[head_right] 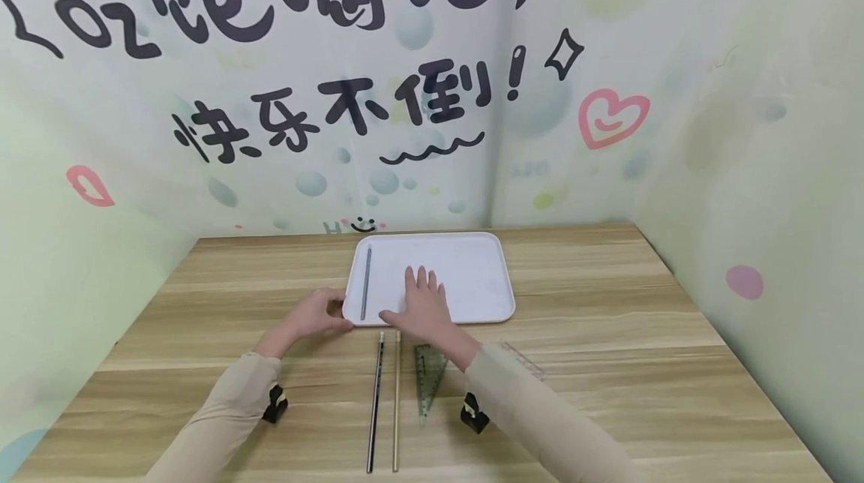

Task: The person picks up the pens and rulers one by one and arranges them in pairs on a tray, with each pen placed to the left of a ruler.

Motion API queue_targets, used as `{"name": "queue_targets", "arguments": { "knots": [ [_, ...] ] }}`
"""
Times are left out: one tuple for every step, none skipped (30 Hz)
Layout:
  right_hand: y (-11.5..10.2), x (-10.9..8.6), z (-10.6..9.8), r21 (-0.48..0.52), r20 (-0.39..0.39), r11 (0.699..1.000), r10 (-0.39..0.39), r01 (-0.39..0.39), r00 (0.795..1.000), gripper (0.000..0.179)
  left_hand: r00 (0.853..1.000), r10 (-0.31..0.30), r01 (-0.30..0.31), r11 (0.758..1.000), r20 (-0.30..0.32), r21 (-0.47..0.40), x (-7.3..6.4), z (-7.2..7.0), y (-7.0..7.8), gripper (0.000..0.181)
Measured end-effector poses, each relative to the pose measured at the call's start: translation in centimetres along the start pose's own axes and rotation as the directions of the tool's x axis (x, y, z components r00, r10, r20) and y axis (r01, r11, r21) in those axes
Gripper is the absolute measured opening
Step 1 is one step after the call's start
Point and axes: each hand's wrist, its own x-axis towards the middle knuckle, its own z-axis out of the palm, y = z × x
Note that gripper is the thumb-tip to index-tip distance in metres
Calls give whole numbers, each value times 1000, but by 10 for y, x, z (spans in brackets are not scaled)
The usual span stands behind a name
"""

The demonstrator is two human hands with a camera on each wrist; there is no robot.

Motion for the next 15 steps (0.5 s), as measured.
{"name": "queue_targets", "arguments": {
  "knots": [
    [0, 0, -1, 4, 5, 1000, 1, -1, 1000, 85, 1000, 0, 0, 1000, 0, -2, 0, 0, 0, 33],
    [1, -1, -1, 10, 8, 1000, -1, 1, 1000, 85, 1000, 3, -3, 1000, 0, -1, 0, 0, 0, 33],
    [1, -3, -2, 17, 15, 1000, -1, 1, 1000, 85, 1000, 5, -5, 1000, 1, 0, 0, 0, -1, 33],
    [1, -4, -3, 26, 21, 1000, -1, 1, 1000, 85, 1000, 6, -6, 1000, 1, 1, 0, 0, -1, 33],
    [2, -6, -4, 33, 30, 999, 0, -1, 1000, 86, 1000, 6, -6, 1000, 1, 2, 0, 0, -1, 32],
    [2, -8, -4, 45, 32, 999, -4, 2, 999, 85, 1000, 6, -6, 1000, 3, 2, 0, 0, -2, 32],
    [3, -10, -5, 54, 36, 999, -3, 1, 999, 86, 1000, 6, -6, 1000, 4, 6, 0, 0, -2, 32],
    [4, -11, -5, 58, 39, 998, -3, 0, 999, 86, 1000, 4, -4, 1000, 4, 9, 0, 0, -2, 32],
    [5, -13, -5, 64, 41, 998, -3, 1, 999, 85, 1000, 3, -3, 1000, 4, 12, 0, 1, -2, 32],
    [6, -14, -6, 67, 42, 998, -5, 2, 999, 86, 1000, 1, -1, 1000, 4, 17, 1, 1, -2, 32],
    [7, -15, -6, 70, 44, 997, -10, 7, 999, 86, 1000, -1, 1, 1000, 5, 20, 1, 1, -2, 33],
    [9, -16, -6, 74, 45, 997, -19, 16, 999, 86, 1000, -3, 3, 1000, 6, 21, 1, 1, -2, 33],
    [10, -18, -6, 74, 50, 997, -27, 24, 998, 87, 1000, -4, 4, 1000, 4, 25, 1, 1, -2, 33],
    [11, -19, -6, 74, 57, 997, -35, 30, 998, 87, 1000, -5, 5, 1000, 4, 25, 1, 1, -2, 34],
    [13, -20, -7, 76, 66, 996, -42, 37, 997, 87, 1000, -6, 6, 1000, 5, 24, 1, 1, -2, 34]
  ]
}}
